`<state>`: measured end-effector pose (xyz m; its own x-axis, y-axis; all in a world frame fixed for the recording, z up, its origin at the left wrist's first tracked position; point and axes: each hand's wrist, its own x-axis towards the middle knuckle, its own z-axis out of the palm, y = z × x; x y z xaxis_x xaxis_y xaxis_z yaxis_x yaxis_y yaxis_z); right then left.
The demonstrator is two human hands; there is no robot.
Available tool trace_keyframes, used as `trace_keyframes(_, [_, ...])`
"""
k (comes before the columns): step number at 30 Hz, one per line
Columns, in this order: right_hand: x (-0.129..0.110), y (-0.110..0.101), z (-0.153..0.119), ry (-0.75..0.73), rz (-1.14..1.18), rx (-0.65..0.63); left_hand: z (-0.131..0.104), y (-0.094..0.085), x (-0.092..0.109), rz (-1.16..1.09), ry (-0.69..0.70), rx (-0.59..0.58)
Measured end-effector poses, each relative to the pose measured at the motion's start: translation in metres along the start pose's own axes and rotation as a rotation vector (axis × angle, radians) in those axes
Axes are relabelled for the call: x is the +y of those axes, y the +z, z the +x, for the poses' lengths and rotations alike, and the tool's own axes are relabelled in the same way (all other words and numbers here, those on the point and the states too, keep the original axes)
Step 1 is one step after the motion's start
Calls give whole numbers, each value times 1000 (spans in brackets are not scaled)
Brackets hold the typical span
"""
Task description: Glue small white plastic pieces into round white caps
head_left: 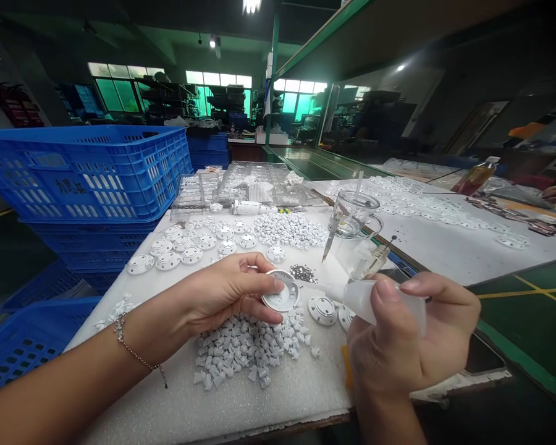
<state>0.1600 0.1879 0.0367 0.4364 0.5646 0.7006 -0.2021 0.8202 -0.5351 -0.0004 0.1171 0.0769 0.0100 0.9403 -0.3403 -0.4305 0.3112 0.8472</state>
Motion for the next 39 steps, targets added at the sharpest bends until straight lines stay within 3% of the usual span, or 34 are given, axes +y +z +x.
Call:
trace_keyframes(14, [1,-2,0,-29,-17,-49,0,0,1,-14,-24,22])
trace_keyframes(29, [-3,0,1,-32,-50,22,-1,0,-2,1,-15,-28])
trace_keyframes(35, [-4,-1,14,8,-97,131,1,-7,9,-14,13,56])
trace_keyframes(39, [-8,0,14,49,-91,84,1,-9,9,-15,4,22])
